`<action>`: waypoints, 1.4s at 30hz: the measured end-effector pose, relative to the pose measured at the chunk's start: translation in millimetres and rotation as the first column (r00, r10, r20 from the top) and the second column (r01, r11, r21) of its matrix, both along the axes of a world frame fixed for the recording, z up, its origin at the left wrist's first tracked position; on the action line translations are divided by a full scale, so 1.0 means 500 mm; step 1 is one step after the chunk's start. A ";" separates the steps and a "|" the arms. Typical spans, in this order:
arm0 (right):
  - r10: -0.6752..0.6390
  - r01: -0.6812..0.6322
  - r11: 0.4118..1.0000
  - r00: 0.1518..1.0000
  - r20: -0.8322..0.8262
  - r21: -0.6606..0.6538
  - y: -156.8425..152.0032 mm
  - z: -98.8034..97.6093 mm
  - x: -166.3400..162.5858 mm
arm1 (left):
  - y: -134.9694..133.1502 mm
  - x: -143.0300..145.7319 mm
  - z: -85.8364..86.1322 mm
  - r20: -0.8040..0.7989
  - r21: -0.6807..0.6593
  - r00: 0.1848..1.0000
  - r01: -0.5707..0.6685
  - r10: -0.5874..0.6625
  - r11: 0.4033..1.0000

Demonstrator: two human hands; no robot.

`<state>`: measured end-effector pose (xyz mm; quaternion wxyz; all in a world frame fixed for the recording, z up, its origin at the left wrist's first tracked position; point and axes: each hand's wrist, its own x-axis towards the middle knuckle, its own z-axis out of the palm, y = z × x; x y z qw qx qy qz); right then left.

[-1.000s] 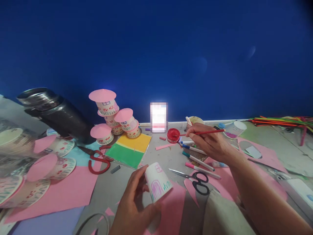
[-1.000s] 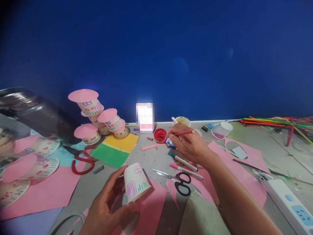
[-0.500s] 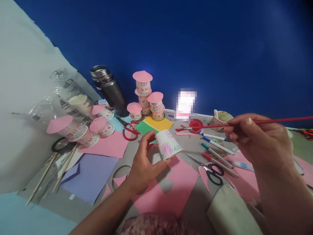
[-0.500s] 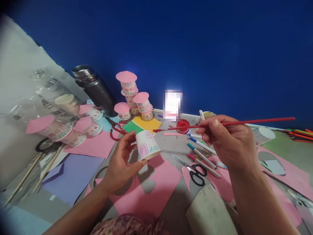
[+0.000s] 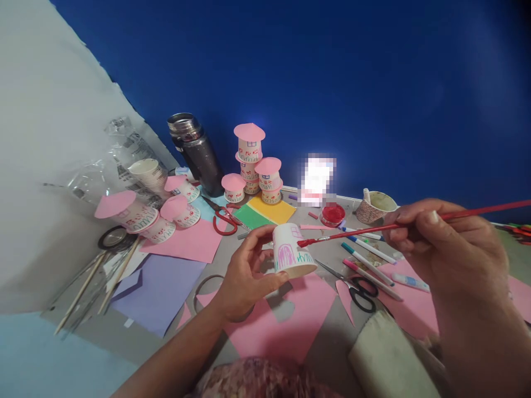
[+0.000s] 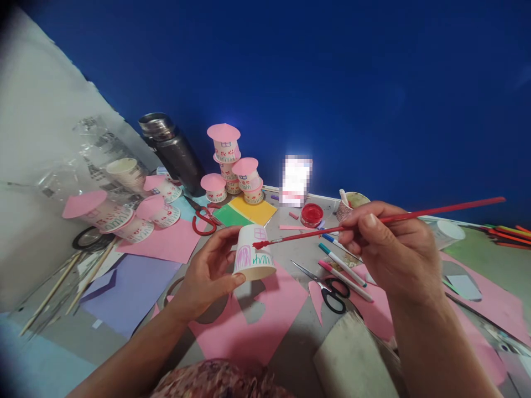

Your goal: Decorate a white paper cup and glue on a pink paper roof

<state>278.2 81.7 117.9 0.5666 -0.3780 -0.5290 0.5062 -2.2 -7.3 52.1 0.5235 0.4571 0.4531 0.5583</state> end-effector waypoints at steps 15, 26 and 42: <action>0.012 -0.013 1.000 1.000 0.023 0.015 -0.005 -0.001 -0.005 | 0.004 -0.001 -0.004 0.000 0.019 0.999 0.032 -0.032 0.999; -0.084 0.080 0.994 0.995 0.049 0.081 -0.011 0.007 0.019 | 0.003 -0.006 -0.015 -0.106 0.060 0.994 0.011 -0.005 0.998; 0.020 -0.028 0.995 0.997 0.081 0.092 -0.010 0.010 0.011 | 0.001 0.001 -0.017 -0.098 0.090 0.995 0.041 -0.032 0.995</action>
